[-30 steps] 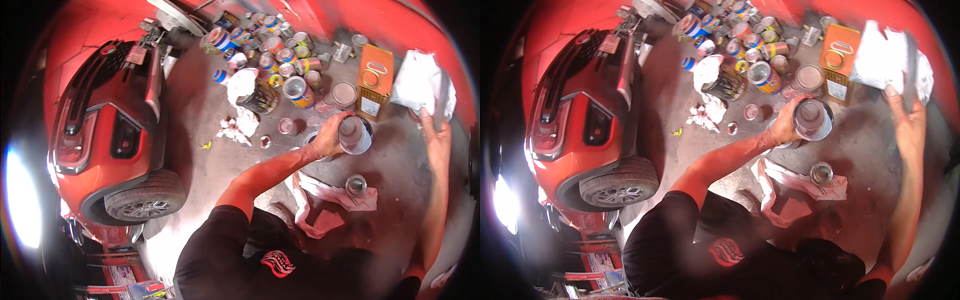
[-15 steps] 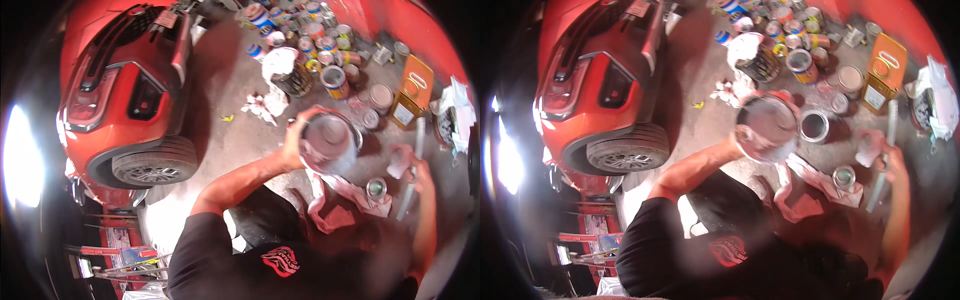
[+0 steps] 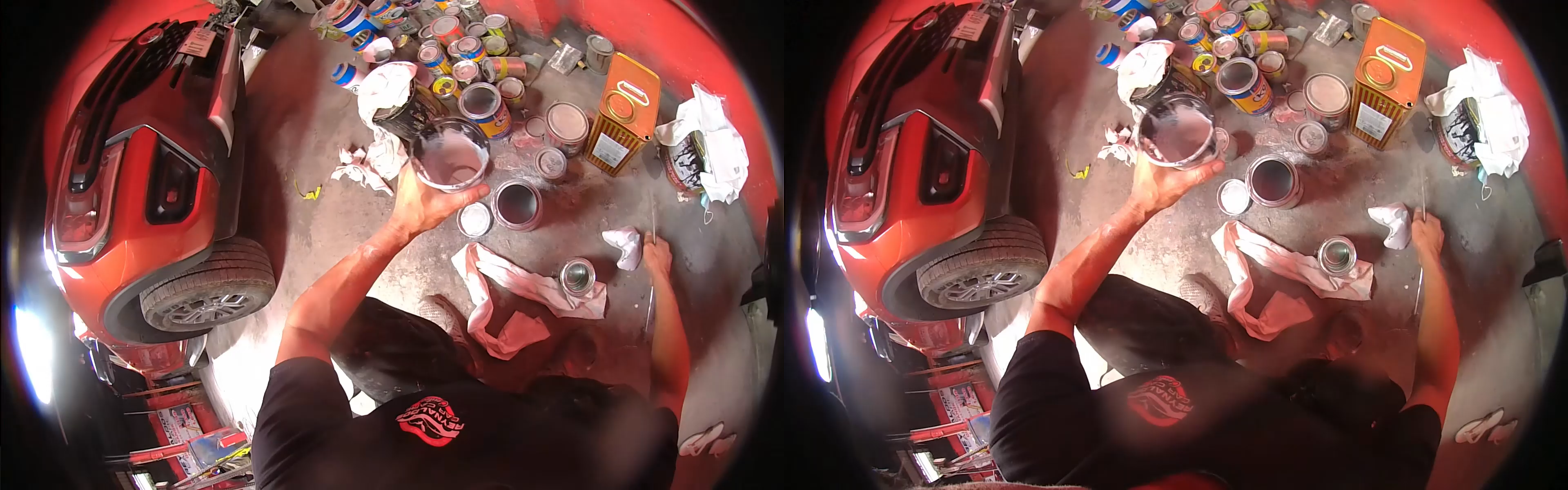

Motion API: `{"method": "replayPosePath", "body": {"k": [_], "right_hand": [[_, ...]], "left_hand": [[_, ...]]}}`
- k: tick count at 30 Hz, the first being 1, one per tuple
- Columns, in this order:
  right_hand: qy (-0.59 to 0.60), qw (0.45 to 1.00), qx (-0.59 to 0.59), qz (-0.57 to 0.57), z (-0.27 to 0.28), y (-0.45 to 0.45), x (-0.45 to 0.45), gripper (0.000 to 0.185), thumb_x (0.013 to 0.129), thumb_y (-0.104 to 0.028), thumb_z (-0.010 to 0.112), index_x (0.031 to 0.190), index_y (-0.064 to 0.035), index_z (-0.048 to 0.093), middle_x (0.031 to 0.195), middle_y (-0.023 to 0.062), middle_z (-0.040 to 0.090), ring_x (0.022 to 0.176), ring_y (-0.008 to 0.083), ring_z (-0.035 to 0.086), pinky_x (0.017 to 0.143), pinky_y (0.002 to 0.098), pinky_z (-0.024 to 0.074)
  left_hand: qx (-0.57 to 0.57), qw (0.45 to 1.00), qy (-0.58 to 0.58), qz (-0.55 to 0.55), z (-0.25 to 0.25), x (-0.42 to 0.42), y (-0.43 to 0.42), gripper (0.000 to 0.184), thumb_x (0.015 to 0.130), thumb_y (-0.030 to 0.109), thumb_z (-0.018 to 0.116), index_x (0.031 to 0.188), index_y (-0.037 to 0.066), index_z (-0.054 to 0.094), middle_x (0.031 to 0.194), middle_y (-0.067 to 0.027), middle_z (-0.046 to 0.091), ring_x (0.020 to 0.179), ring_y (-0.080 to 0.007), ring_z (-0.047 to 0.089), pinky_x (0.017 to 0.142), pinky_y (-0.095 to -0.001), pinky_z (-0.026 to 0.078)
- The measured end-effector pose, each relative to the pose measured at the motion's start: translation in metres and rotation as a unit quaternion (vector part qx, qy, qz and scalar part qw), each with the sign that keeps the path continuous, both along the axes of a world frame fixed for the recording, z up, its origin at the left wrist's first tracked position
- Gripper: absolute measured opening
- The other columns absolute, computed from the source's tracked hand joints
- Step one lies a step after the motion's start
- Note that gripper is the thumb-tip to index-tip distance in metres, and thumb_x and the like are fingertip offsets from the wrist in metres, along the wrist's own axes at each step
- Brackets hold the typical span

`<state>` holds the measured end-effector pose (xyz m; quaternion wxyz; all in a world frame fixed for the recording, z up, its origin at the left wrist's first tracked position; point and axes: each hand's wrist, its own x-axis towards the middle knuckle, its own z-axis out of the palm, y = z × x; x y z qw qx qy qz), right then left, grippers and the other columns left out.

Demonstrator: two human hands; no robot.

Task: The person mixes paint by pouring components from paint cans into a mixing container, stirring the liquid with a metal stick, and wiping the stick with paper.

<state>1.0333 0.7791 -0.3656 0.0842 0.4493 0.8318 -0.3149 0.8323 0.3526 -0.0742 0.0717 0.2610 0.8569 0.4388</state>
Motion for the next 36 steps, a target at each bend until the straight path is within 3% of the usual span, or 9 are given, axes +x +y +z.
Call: {"method": "replayPosePath", "body": {"k": [5, 8, 13, 17, 21, 22, 25, 33, 36], "right_hand": [[0.058, 0.997, 0.056, 0.008, -0.015, 0.042, 0.003, 0.052, 0.093, -0.051, 0.048, 0.111, -0.0065, 0.068, 0.109, 0.022, 0.066, 0.106, 0.0406, 0.061, 0.09, 0.0452, 0.0455], [0.147, 0.983, 0.081, 0.073, 0.011, 0.052, -0.019, 0.053, 0.095, -0.048, 0.05, 0.112, -0.0002, 0.065, 0.109, 0.0237, 0.065, 0.105, 0.0393, 0.061, 0.089, 0.0443, 0.0457], [0.245, 0.952, 0.116, 0.143, 0.092, 0.008, -0.052, 0.046, 0.095, -0.04, 0.055, 0.108, 0.0032, 0.065, 0.1, 0.0189, 0.069, 0.092, 0.0338, 0.065, 0.082, 0.0376, 0.0475], [0.245, 0.921, -0.213, 0.214, 0.196, -0.077, -0.074, 0.049, 0.086, -0.036, 0.071, 0.12, -0.0015, 0.063, 0.085, 0.0043, 0.064, 0.08, 0.0138, 0.056, 0.076, 0.0323, 0.0462], [0.308, 0.826, -0.362, 0.302, 0.275, -0.147, -0.081, 0.092, 0.067, -0.039, 0.086, 0.139, 0.0007, 0.044, 0.113, 0.0094, 0.061, 0.103, 0.0185, 0.058, 0.088, 0.0331, 0.0473], [0.377, 0.77, -0.401, 0.322, 0.282, -0.156, -0.082, 0.104, 0.061, -0.038, 0.09, 0.143, 0.0013, 0.038, 0.123, 0.0112, 0.057, 0.112, 0.0204, 0.056, 0.093, 0.0334, 0.047], [0.364, 0.809, -0.347, 0.303, 0.287, -0.153, -0.077, 0.11, 0.057, -0.035, 0.093, 0.144, 0.0007, 0.036, 0.136, 0.0138, 0.047, 0.124, 0.0236, 0.049, 0.101, 0.0357, 0.0438], [0.433, 0.815, -0.293, 0.251, 0.252, -0.176, -0.073, 0.098, 0.065, -0.016, 0.086, 0.144, -0.0001, 0.031, 0.127, 0.0143, 0.054, 0.116, 0.0231, 0.054, 0.101, 0.0369, 0.0424], [0.418, 0.832, -0.27, 0.245, 0.252, -0.16, -0.083, 0.09, 0.068, -0.012, 0.082, 0.142, -0.0001, 0.034, 0.124, 0.0145, 0.056, 0.113, 0.0219, 0.056, 0.1, 0.0361, 0.0429]], "left_hand": [[-0.141, 0.984, -0.004, -0.11, -0.023, 0.009, -0.004, 0.097, 0.054, 0.047, 0.089, 0.122, -0.008, 0.047, 0.111, -0.024, 0.058, 0.104, -0.0374, 0.06, 0.091, -0.0436, 0.048], [-0.196, 0.934, -0.036, -0.296, -0.032, 0.031, -0.002, 0.093, 0.057, 0.04, 0.087, 0.126, -0.005, 0.045, 0.116, -0.0259, 0.057, 0.113, -0.0404, 0.053, 0.098, -0.0456, 0.043], [-0.185, 0.932, -0.123, -0.285, -0.04, 0.035, -0.006, 0.092, 0.063, 0.034, 0.086, 0.136, 0.004, 0.039, 0.118, -0.0227, 0.059, 0.109, -0.0391, 0.058, 0.101, -0.0442, 0.042], [-0.116, 0.97, -0.076, -0.201, -0.024, 0.029, 0.013, 0.094, 0.063, 0.036, 0.086, 0.136, 0.002, 0.036, 0.116, -0.0217, 0.061, 0.105, -0.0382, 0.06, 0.098, -0.0441, 0.044], [-0.017, 0.982, 0.019, -0.188, -0.023, 0.033, 0.051, 0.097, 0.061, 0.042, 0.085, 0.132, -0.002, 0.036, 0.115, -0.0233, 0.059, 0.104, -0.0396, 0.06, 0.092, -0.0443, 0.047], [-0.013, 0.982, 0.023, -0.184, -0.029, 0.037, 0.058, 0.097, 0.061, 0.042, 0.085, 0.132, -0.002, 0.036, 0.115, -0.0233, 0.059, 0.104, -0.0396, 0.06, 0.092, -0.0443, 0.047], [0.055, 0.974, 0.065, -0.21, -0.042, 0.039, 0.068, 0.096, 0.061, 0.041, 0.085, 0.131, -0.004, 0.037, 0.114, -0.0241, 0.056, 0.105, -0.0404, 0.058, 0.09, -0.0443, 0.048], [0.008, 0.961, -0.029, -0.273, -0.05, 0.026, 0.069, 0.103, 0.059, 0.049, 0.086, 0.131, -0.005, 0.037, 0.118, -0.0269, 0.053, 0.111, -0.0418, 0.055, 0.093, -0.0451, 0.046], [0.052, 0.96, 0.099, -0.256, -0.054, 0.007, 0.057, 0.12, 0.055, 0.058, 0.085, 0.14, -0.006, 0.03, 0.132, -0.0286, 0.044, 0.124, -0.0414, 0.045, 0.105, -0.0474, 0.038]]}}
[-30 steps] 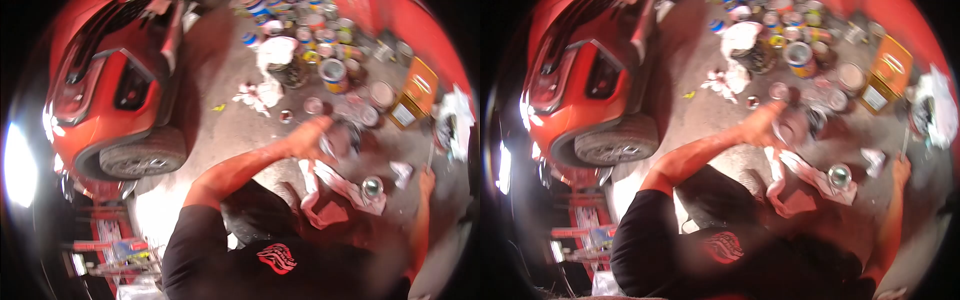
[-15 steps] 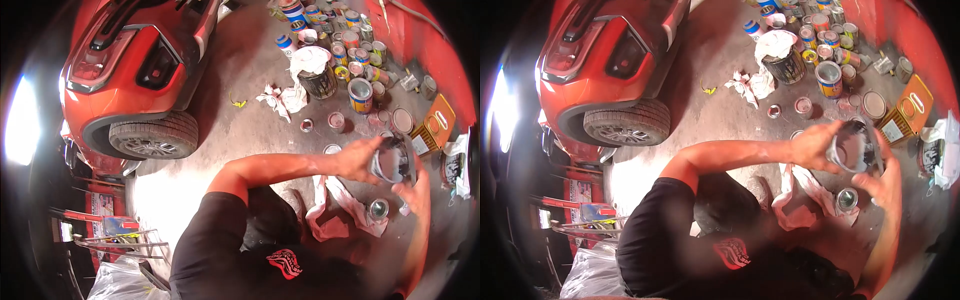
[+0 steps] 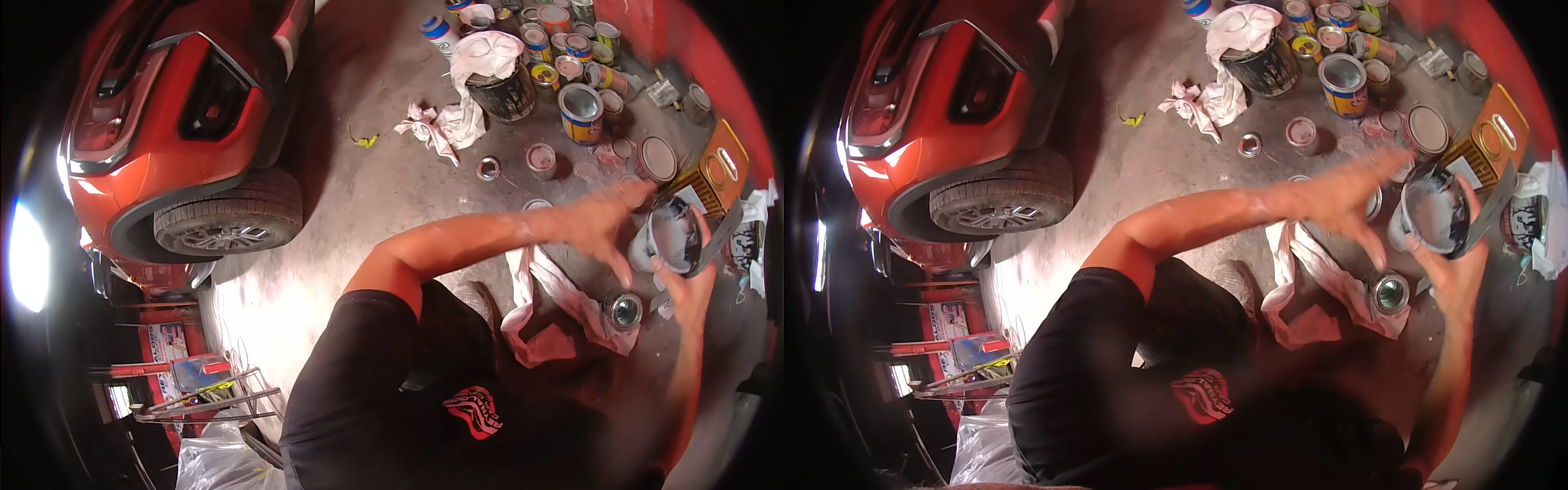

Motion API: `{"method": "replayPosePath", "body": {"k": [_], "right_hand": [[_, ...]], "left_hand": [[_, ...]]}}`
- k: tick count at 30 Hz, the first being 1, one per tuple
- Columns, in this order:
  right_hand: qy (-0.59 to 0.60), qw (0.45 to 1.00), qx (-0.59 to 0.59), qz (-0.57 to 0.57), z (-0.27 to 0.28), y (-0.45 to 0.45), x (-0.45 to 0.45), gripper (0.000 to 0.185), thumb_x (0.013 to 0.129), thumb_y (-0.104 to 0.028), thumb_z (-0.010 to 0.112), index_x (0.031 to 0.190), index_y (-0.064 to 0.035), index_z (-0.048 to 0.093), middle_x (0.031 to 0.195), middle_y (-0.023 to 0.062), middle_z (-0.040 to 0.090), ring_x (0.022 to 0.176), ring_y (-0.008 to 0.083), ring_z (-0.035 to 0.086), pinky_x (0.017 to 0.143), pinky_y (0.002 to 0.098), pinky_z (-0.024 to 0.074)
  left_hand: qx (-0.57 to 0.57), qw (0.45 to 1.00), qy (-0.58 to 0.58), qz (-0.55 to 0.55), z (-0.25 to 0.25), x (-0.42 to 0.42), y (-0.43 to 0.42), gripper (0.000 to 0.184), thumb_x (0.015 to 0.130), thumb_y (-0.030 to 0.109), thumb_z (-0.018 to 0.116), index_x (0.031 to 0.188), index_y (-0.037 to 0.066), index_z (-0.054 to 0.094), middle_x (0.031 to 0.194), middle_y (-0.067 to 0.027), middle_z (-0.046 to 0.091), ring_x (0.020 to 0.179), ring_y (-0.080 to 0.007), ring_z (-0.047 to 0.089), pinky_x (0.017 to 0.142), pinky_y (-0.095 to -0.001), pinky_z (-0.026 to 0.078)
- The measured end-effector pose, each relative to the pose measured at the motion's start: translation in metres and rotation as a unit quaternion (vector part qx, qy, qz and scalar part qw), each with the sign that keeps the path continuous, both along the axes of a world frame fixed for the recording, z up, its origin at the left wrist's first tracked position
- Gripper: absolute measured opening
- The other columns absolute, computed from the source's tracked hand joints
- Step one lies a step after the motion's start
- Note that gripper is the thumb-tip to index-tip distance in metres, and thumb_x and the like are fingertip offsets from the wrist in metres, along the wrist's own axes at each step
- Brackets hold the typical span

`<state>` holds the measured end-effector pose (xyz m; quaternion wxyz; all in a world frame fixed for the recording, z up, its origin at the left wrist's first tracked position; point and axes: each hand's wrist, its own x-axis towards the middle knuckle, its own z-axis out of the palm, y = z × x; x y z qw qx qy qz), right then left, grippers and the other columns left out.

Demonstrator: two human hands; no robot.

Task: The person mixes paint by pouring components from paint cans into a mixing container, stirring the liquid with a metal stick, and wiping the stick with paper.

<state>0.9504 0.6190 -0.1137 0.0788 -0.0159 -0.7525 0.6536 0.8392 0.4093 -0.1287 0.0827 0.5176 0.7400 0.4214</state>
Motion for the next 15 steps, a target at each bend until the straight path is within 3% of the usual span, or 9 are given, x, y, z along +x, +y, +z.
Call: {"method": "replayPosePath", "body": {"k": [2, 4, 5, 6, 7, 9, 10, 12, 15], "right_hand": [[-0.007, 0.999, 0.037, -0.004, -0.005, 0.021, -0.002, 0.085, 0.067, -0.006, 0.08, 0.14, -0.0009, 0.038, 0.126, 0.0143, 0.055, 0.114, 0.0216, 0.055, 0.1, 0.0358, 0.0424], [0.008, 0.995, 0.095, -0.037, -0.004, 0.033, -0.001, 0.084, 0.066, -0.004, 0.08, 0.14, -0.0018, 0.039, 0.128, 0.0138, 0.053, 0.116, 0.0218, 0.054, 0.101, 0.0355, 0.0422], [0.025, 0.986, 0.151, -0.068, -0.003, 0.037, -0.001, 0.083, 0.066, -0.001, 0.079, 0.139, -0.0027, 0.041, 0.129, 0.0134, 0.052, 0.118, 0.022, 0.053, 0.101, 0.0353, 0.0421], [0.012, 0.99, 0.128, -0.065, -0.004, 0.039, -0.001, 0.088, 0.062, 0.003, 0.079, 0.141, -0.004, 0.04, 0.132, 0.0126, 0.05, 0.122, 0.022, 0.05, 0.102, 0.0353, 0.0417], [0.012, 0.989, 0.13, -0.065, -0.008, 0.04, -0.001, 0.088, 0.062, 0.003, 0.079, 0.141, -0.004, 0.04, 0.132, 0.0126, 0.05, 0.122, 0.022, 0.05, 0.102, 0.0353, 0.0417], [0.007, 0.991, 0.128, -0.033, -0.028, 0.038, 0.002, 0.095, 0.058, 0.003, 0.082, 0.142, -0.0041, 0.039, 0.138, 0.0139, 0.049, 0.125, 0.0234, 0.05, 0.104, 0.0362, 0.0413], [0.004, 0.991, 0.13, -0.019, -0.041, 0.036, 0.003, 0.099, 0.056, 0.003, 0.084, 0.143, -0.0042, 0.038, 0.14, 0.0148, 0.049, 0.126, 0.024, 0.05, 0.105, 0.0364, 0.0413], [-0.048, 0.987, 0.15, -0.016, -0.06, 0.033, 0.006, 0.099, 0.056, 0.0, 0.085, 0.143, -0.0048, 0.038, 0.137, 0.0155, 0.052, 0.123, 0.0252, 0.053, 0.103, 0.0367, 0.0425], [-0.118, 0.972, 0.203, 0.019, -0.081, 0.034, 0.006, 0.1, 0.056, -0.006, 0.086, 0.143, -0.0076, 0.038, 0.129, 0.0168, 0.059, 0.118, 0.0287, 0.058, 0.1, 0.0384, 0.0449]], "left_hand": [[-0.033, 0.996, 0.005, 0.082, -0.022, -0.023, -0.03, 0.099, 0.069, 0.052, 0.08, 0.138, -0.004, 0.036, 0.131, -0.026, 0.046, 0.119, -0.0421, 0.048, 0.102, -0.0464, 0.04], [-0.169, 0.966, -0.035, 0.194, -0.059, -0.035, -0.069, 0.072, 0.082, 0.037, 0.072, 0.134, -0.002, 0.041, 0.13, -0.024, 0.049, 0.116, -0.0423, 0.05, 0.1, -0.0458, 0.042], [-0.185, 0.963, 0.005, 0.195, -0.095, -0.035, -0.088, 0.064, 0.084, 0.03, 0.069, 0.132, -0.002, 0.043, 0.128, -0.0234, 0.051, 0.114, -0.0424, 0.051, 0.099, -0.0456, 0.043], [-0.201, 0.959, 0.044, 0.197, -0.133, -0.033, -0.107, 0.055, 0.086, 0.023, 0.067, 0.13, -0.002, 0.044, 0.127, -0.0228, 0.052, 0.112, -0.0424, 0.052, 0.097, -0.0455, 0.044], [-0.248, 0.953, 0.084, 0.152, -0.162, -0.025, -0.122, 0.068, 0.081, 0.025, 0.071, 0.134, -0.002, 0.04, 0.131, -0.0246, 0.048, 0.118, -0.0415, 0.049, 0.101, -0.0453, 0.041], [-0.232, 0.96, 0.116, 0.103, -0.161, -0.005, -0.114, 0.093, 0.072, 0.034, 0.079, 0.142, -0.003, 0.03, 0.136, -0.0269, 0.042, 0.126, -0.0417, 0.042, 0.106, -0.0447, 0.037], [-0.231, 0.961, 0.119, 0.098, -0.16, -0.002, -0.103, 0.093, 0.072, 0.034, 0.079, 0.142, -0.003, 0.03, 0.136, -0.0269, 0.042, 0.126, -0.0417, 0.042, 0.106, -0.0447, 0.037], [-0.207, 0.969, -0.018, 0.137, -0.159, 0.003, -0.071, 0.119, 0.059, 0.044, 0.086, 0.144, -0.006, 0.019, 0.14, -0.0283, 0.036, 0.132, -0.0417, 0.037, 0.111, -0.0444, 0.031], [-0.157, 0.973, -0.089, 0.146, -0.162, -0.002, -0.049, 0.131, 0.053, 0.05, 0.089, 0.145, -0.005, 0.014, 0.141, -0.0277, 0.036, 0.133, -0.042, 0.036, 0.111, -0.0433, 0.032]]}}
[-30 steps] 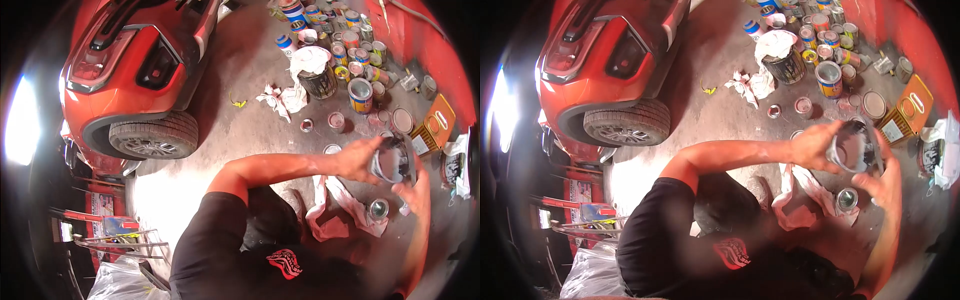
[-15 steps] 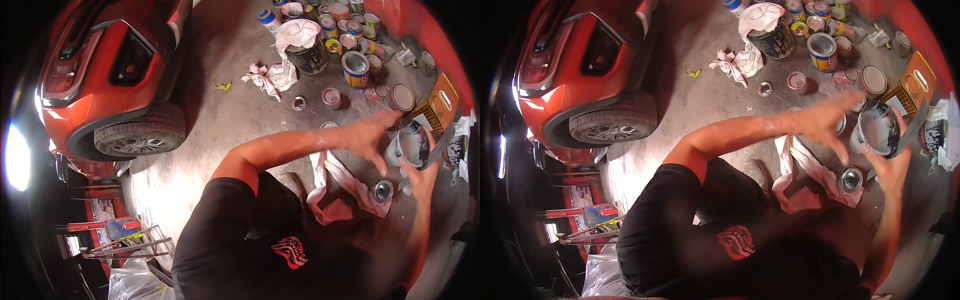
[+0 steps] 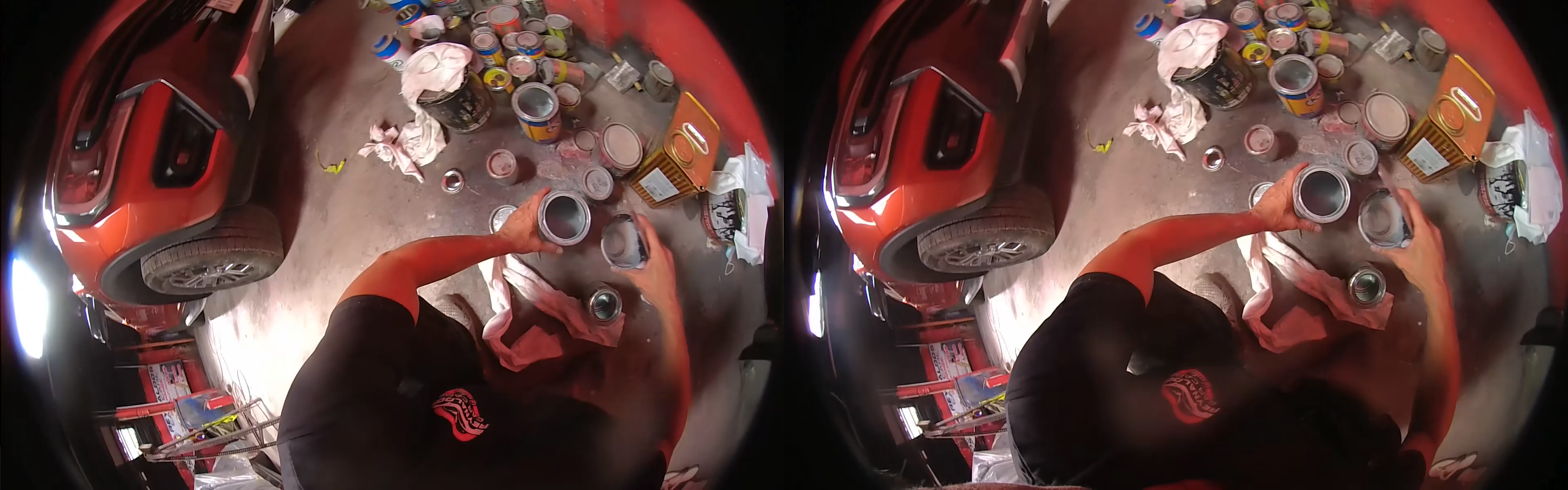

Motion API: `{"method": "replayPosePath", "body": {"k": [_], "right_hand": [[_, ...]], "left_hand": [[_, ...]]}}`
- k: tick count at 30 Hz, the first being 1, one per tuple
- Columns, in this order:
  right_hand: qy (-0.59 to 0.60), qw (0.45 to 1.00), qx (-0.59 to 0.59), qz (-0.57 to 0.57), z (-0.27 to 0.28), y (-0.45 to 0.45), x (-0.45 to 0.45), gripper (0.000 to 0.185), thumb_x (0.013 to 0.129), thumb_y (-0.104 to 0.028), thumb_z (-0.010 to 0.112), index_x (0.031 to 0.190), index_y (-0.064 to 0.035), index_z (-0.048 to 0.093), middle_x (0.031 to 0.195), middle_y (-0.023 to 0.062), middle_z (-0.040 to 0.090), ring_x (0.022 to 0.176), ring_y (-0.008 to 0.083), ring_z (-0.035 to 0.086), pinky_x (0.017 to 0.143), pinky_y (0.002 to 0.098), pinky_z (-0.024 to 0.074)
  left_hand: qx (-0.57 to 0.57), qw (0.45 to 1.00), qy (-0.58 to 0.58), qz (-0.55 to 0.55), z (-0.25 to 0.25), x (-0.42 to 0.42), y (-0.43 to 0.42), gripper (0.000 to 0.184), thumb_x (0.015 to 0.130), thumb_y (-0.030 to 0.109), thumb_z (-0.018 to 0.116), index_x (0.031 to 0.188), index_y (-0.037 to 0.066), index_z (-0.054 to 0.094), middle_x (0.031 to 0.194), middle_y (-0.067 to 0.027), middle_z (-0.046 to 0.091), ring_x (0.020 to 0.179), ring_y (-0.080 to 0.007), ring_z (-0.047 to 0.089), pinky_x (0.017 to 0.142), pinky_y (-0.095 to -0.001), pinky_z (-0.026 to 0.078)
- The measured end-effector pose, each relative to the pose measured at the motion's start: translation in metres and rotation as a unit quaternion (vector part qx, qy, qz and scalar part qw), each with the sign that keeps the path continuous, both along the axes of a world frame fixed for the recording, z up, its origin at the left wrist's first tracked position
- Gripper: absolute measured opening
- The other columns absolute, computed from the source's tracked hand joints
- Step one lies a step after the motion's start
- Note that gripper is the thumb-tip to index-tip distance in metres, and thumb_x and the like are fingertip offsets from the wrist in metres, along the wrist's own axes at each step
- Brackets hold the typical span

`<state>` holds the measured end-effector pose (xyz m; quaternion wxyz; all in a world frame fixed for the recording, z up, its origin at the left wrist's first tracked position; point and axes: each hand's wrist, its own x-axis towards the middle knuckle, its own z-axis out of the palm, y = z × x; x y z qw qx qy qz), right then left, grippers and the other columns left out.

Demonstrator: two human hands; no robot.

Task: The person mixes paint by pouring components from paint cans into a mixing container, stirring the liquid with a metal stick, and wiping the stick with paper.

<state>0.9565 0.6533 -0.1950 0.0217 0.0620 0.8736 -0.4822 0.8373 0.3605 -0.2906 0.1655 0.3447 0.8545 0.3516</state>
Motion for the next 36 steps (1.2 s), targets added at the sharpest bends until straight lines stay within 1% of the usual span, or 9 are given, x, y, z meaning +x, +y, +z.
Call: {"method": "replayPosePath", "body": {"k": [5, 15, 20, 21, 22, 25, 32, 34, 36], "right_hand": [[-0.105, 0.99, 0.087, 0.028, -0.017, 0.0, -0.001, 0.101, 0.055, -0.014, 0.088, 0.142, -0.0166, 0.037, 0.125, 0.0198, 0.06, 0.114, 0.0378, 0.058, 0.095, 0.0449, 0.0458], [-0.154, 0.973, 0.146, 0.09, -0.021, 0.018, 0.013, 0.107, 0.059, -0.01, 0.083, 0.15, -0.0097, 0.025, 0.128, 0.0223, 0.056, 0.116, 0.039, 0.055, 0.097, 0.0427, 0.0444], [-0.173, 0.979, 0.071, 0.084, -0.02, 0.037, 0.017, 0.081, 0.068, -0.021, 0.075, 0.139, 0.0018, 0.042, 0.128, 0.023, 0.055, 0.119, 0.0355, 0.054, 0.101, 0.041, 0.0418], [-0.141, 0.987, 0.066, 0.027, -0.025, 0.038, 0.021, 0.054, 0.074, -0.021, 0.072, 0.121, 0.001, 0.059, 0.111, 0.0208, 0.064, 0.103, 0.0296, 0.063, 0.09, 0.0377, 0.0478], [-0.136, 0.989, 0.061, 0.022, -0.022, 0.037, 0.017, 0.054, 0.074, -0.021, 0.072, 0.121, 0.001, 0.059, 0.111, 0.0208, 0.064, 0.103, 0.0296, 0.063, 0.09, 0.0377, 0.0478], [-0.121, 0.991, -0.008, -0.054, -0.02, 0.032, 0.012, 0.018, 0.082, -0.019, 0.065, 0.083, -0.0006, 0.065, 0.064, 0.0101, 0.064, 0.059, 0.0193, 0.061, 0.059, 0.0345, 0.0461], [-0.126, 0.99, -0.01, -0.066, -0.012, 0.021, 0.006, 0.02, 0.083, -0.019, 0.065, 0.081, 0.0015, 0.063, 0.069, 0.0153, 0.065, 0.064, 0.0265, 0.065, 0.062, 0.0383, 0.0478], [-0.103, 0.975, 0.197, -0.018, 0.017, 0.011, 0.004, 0.016, 0.08, -0.015, 0.065, 0.081, 0.0008, 0.064, 0.073, 0.0202, 0.066, 0.07, 0.0373, 0.065, 0.066, 0.0425, 0.0493], [-0.079, 0.975, 0.207, -0.032, 0.011, 0.005, 0.008, 0.018, 0.079, -0.017, 0.067, 0.082, 0.0007, 0.065, 0.075, 0.0216, 0.066, 0.072, 0.0409, 0.063, 0.066, 0.0443, 0.0492]], "left_hand": [[0.038, 0.997, -0.057, 0.034, 0.011, -0.001, 0.006, 0.129, 0.05, 0.053, 0.091, 0.144, 0.005, 0.016, 0.134, -0.0225, 0.046, 0.126, -0.0383, 0.048, 0.104, -0.0438, 0.04], [0.036, 0.998, -0.052, 0.026, 0.019, -0.001, 0.034, 0.119, 0.052, 0.045, 0.089, 0.139, 0.001, 0.021, 0.129, -0.0223, 0.051, 0.12, -0.0383, 0.053, 0.101, -0.0441, 0.043], [0.002, 0.999, -0.037, 0.036, 0.037, -0.007, 0.036, 0.118, 0.052, 0.044, 0.088, 0.14, 0.0, 0.023, 0.129, -0.0222, 0.051, 0.119, -0.0386, 0.053, 0.101, -0.0445, 0.043], [0.014, 0.999, -0.013, 0.037, 0.042, -0.007, 0.036, 0.117, 0.052, 0.044, 0.088, 0.14, -0.001, 0.025, 0.129, -0.0221, 0.051, 0.12, -0.0383, 0.052, 0.102, -0.0446, 0.042], [0.011, 0.999, -0.008, 0.032, 0.05, -0.01, 0.036, 0.117, 0.052, 0.044, 0.088, 0.14, -0.001, 0.025, 0.129, -0.0221, 0.051, 0.12, -0.0383, 0.052, 0.102, -0.0446, 0.042], [0.018, 0.996, 0.082, 0.006, 0.072, -0.015, 0.041, 0.114, 0.052, 0.043, 0.088, 0.139, -0.001, 0.03, 0.128, -0.0211, 0.052, 0.121, -0.0371, 0.051, 0.103, -0.0443, 0.04], [0.105, 0.954, 0.267, -0.091, 0.13, -0.029, 0.035, 0.11, 0.052, 0.038, 0.088, 0.138, -0.004, 0.032, 0.136, -0.0235, 0.04, 0.128, -0.0441, 0.037, 0.108, -0.0513, 0.031], [0.112, 0.951, 0.277, -0.079, 0.15, -0.028, 0.037, 0.111, 0.051, 0.038, 0.089, 0.138, -0.003, 0.033, 0.137, -0.0233, 0.04, 0.128, -0.0445, 0.038, 0.109, -0.052, 0.03], [0.1, 0.946, 0.3, -0.076, 0.161, -0.027, 0.038, 0.112, 0.05, 0.037, 0.09, 0.137, -0.003, 0.033, 0.136, -0.0233, 0.041, 0.128, -0.0441, 0.038, 0.109, -0.0525, 0.03]]}}
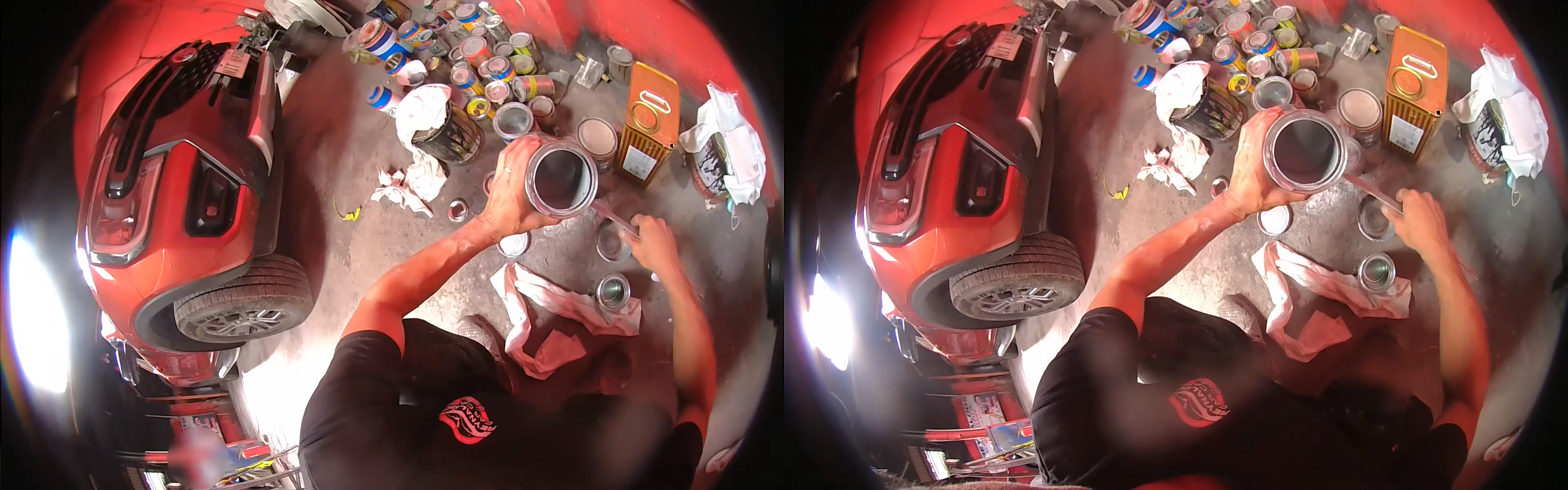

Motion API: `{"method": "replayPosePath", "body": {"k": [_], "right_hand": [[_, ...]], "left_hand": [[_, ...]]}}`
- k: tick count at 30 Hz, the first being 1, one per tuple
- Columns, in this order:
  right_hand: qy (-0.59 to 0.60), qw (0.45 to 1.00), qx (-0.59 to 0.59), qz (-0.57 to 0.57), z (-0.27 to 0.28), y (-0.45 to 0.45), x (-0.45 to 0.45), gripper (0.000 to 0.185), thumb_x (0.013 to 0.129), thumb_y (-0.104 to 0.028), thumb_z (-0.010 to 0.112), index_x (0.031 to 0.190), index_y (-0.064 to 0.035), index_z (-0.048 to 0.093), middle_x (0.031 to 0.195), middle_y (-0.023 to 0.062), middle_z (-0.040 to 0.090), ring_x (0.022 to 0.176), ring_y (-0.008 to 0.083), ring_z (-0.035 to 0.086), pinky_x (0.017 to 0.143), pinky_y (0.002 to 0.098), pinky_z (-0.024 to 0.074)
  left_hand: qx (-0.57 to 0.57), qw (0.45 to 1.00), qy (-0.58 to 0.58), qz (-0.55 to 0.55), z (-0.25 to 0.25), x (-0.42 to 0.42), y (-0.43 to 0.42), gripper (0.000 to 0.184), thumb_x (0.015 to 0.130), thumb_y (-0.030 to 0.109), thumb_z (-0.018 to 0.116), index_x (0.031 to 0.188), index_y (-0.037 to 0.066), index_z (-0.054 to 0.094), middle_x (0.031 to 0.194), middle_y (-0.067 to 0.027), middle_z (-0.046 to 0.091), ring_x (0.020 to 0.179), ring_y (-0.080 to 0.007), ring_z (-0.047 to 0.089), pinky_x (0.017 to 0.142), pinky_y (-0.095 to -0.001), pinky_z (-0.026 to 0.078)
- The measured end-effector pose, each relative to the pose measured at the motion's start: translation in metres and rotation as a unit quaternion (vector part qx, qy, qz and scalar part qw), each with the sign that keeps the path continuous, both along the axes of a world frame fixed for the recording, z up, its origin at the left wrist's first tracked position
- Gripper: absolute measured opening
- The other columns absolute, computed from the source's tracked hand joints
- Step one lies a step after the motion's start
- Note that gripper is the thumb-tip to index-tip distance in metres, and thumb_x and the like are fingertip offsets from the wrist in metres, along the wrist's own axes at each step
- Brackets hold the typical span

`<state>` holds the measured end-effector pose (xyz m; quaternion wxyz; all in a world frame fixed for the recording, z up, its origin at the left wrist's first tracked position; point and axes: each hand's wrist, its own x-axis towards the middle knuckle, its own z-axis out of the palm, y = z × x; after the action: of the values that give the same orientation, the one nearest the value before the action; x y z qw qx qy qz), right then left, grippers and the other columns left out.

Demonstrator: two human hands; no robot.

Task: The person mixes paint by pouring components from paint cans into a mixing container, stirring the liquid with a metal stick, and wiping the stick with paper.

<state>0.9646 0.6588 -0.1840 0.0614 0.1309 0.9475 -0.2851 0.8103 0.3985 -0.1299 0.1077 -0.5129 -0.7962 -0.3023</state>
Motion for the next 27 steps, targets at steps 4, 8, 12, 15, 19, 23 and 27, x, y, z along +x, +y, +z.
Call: {"method": "replayPosePath", "body": {"k": [4, 8, 12, 15, 19, 23, 27], "right_hand": [[0.027, 0.999, 0.024, 0.02, -0.05, 0.011, 0.005, 0.022, 0.079, -0.021, 0.071, 0.086, -0.0002, 0.066, 0.074, 0.0213, 0.065, 0.072, 0.0407, 0.063, 0.067, 0.0439, 0.0492], [-0.022, 0.986, -0.15, -0.069, -0.046, 0.02, -0.003, 0.02, 0.077, -0.015, 0.073, 0.085, 0.0012, 0.064, 0.068, 0.0122, 0.065, 0.056, 0.0233, 0.062, 0.054, 0.0357, 0.0469], [-0.013, 0.906, -0.395, -0.15, 0.01, 0.001, -0.013, 0.012, 0.078, -0.011, 0.074, 0.078, -0.0039, 0.065, 0.064, -0.0004, 0.06, 0.049, 0.0045, 0.047, 0.043, 0.0237, 0.0324], [-0.001, 0.902, -0.415, -0.115, 0.032, -0.01, -0.016, 0.011, 0.079, -0.011, 0.074, 0.078, -0.0042, 0.065, 0.064, 0.0002, 0.061, 0.049, 0.0044, 0.047, 0.042, 0.0229, 0.0317], [0.025, 0.881, -0.454, -0.13, 0.051, -0.024, -0.017, 0.013, 0.079, -0.011, 0.074, 0.081, -0.0033, 0.065, 0.064, 0.0003, 0.06, 0.047, 0.0039, 0.044, 0.041, 0.0215, 0.0302], [0.018, 0.837, -0.524, -0.158, 0.066, -0.033, -0.016, 0.015, 0.079, -0.011, 0.075, 0.083, -0.0018, 0.064, 0.064, 0.0012, 0.059, 0.045, 0.0039, 0.042, 0.04, 0.0215, 0.0287], [0.032, 0.831, -0.532, -0.158, 0.067, -0.042, -0.015, 0.015, 0.079, -0.012, 0.075, 0.082, -0.0019, 0.064, 0.064, 0.0014, 0.059, 0.046, 0.0039, 0.042, 0.04, 0.0216, 0.0291]], "left_hand": [[0.034, 0.998, 0.05, 0.017, 0.016, 0.002, -0.004, 0.115, 0.048, 0.042, 0.091, 0.138, 0.0, 0.033, 0.133, -0.021, 0.044, 0.125, -0.0415, 0.043, 0.105, -0.0505, 0.034], [0.088, 0.99, 0.113, -0.009, 0.02, -0.004, -0.011, 0.12, 0.047, 0.044, 0.093, 0.139, 0.001, 0.03, 0.136, -0.0222, 0.042, 0.127, -0.0442, 0.041, 0.107, -0.0553, 0.031], [0.066, 0.982, 0.175, -0.004, 0.029, -0.01, -0.012, 0.122, 0.047, 0.043, 0.093, 0.141, 0.001, 0.028, 0.139, -0.0229, 0.039, 0.129, -0.0466, 0.038, 0.11, -0.0601, 0.025], [0.1, 0.981, 0.169, -0.004, 0.033, -0.014, -0.009, 0.11, 0.049, 0.035, 0.093, 0.135, -0.001, 0.036, 0.137, -0.0233, 0.039, 0.131, -0.0458, 0.037, 0.109, -0.0664, 0.024], [0.095, 0.977, 0.188, -0.007, 0.04, -0.013, -0.012, 0.106, 0.05, 0.032, 0.093, 0.135, 0.001, 0.036, 0.138, -0.0223, 0.039, 0.131, -0.0452, 0.037, 0.108, -0.0653, 0.026], [0.08, 0.968, 0.237, -0.031, 0.055, -0.01, -0.015, 0.098, 0.052, 0.025, 0.09, 0.135, 0.008, 0.041, 0.139, -0.0201, 0.04, 0.131, -0.0445, 0.037, 0.106, -0.0643, 0.028], [0.064, 0.965, 0.253, -0.036, 0.068, -0.006, -0.02, 0.092, 0.053, 0.023, 0.088, 0.133, 0.015, 0.044, 0.14, -0.018, 0.04, 0.131, -0.0446, 0.037, 0.105, -0.0654, 0.028]]}}
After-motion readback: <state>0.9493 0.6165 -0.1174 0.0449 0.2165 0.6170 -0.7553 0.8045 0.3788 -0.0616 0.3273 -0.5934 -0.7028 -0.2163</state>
